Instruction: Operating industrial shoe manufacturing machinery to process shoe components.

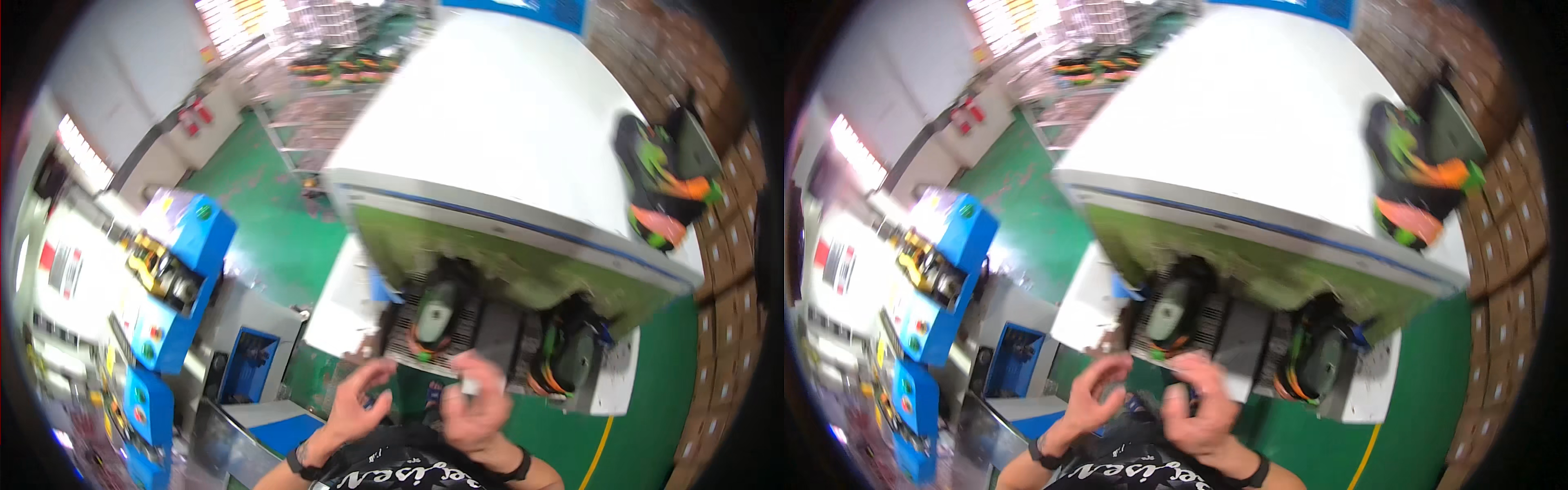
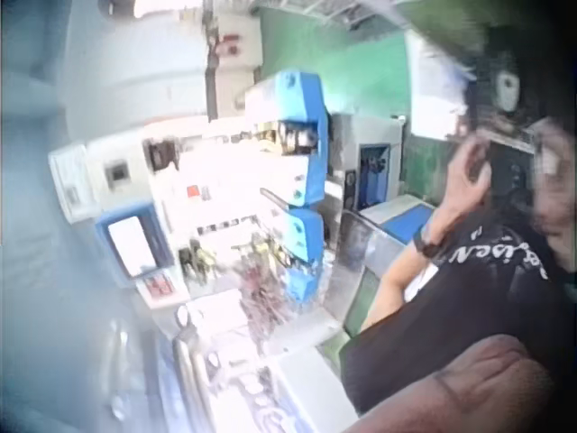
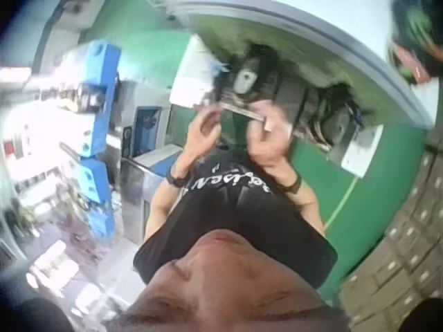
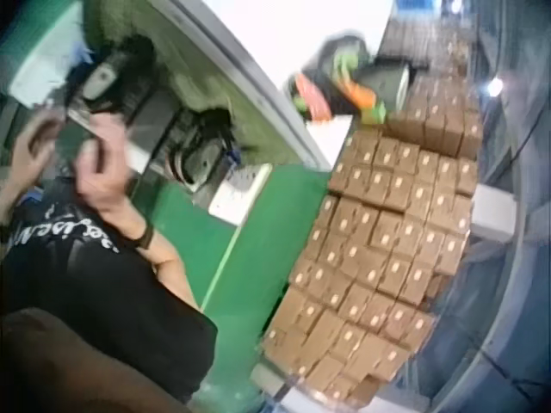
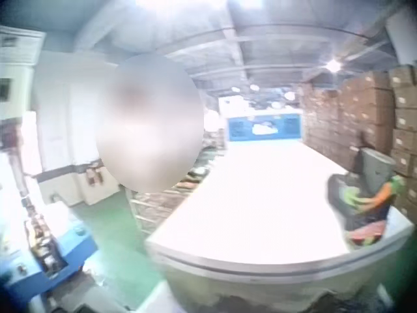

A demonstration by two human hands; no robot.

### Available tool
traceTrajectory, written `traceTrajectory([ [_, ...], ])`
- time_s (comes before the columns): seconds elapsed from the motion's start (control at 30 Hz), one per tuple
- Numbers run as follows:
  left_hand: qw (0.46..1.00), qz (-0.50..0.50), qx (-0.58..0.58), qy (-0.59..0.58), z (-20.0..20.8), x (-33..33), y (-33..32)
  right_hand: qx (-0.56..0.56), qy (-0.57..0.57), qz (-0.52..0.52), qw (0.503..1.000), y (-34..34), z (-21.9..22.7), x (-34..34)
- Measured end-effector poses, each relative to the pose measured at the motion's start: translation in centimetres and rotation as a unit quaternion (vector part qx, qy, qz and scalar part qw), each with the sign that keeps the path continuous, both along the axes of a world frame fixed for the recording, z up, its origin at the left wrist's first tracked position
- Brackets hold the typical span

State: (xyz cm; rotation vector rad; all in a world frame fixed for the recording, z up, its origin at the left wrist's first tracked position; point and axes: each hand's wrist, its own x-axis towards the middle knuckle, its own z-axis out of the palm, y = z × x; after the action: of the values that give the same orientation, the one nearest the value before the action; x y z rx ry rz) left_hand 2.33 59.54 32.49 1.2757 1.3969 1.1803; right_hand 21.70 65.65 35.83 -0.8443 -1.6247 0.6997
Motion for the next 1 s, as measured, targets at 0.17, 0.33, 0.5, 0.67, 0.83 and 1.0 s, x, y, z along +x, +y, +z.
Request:
traceTrajectory([
  [0.17,0.967,0.027,-0.074,0.243,-4.7,-7.9,-15.3,-0.031,-0.027,0.492,0.870,-6.5,0.6,-15.0],
  [0.33,0.784,0.422,-0.317,0.327,-11.9,-9.1,-36.3,-0.056,-0.269,0.646,0.712,-17.5,-1.7,-26.5],
  [0.5,0.485,0.802,-0.334,0.102,-13.9,-1.6,-56.2,-0.161,-0.368,0.789,0.465,-33.0,-5.1,-35.0],
  [0.67,0.213,0.902,-0.374,0.027,-21.9,4.4,-68.7,0.096,-0.371,0.888,0.253,-50.6,-5.9,-41.5],
  [0.83,-0.022,0.862,-0.487,0.143,-31.5,16.9,-72.4,0.318,-0.304,0.894,0.082,-74.7,-9.7,-40.5],
  [1.0,0.007,0.885,-0.450,0.120,-28.7,11.5,-74.8,0.527,-0.201,0.807,0.173,-95.3,-16.5,-51.3],
])
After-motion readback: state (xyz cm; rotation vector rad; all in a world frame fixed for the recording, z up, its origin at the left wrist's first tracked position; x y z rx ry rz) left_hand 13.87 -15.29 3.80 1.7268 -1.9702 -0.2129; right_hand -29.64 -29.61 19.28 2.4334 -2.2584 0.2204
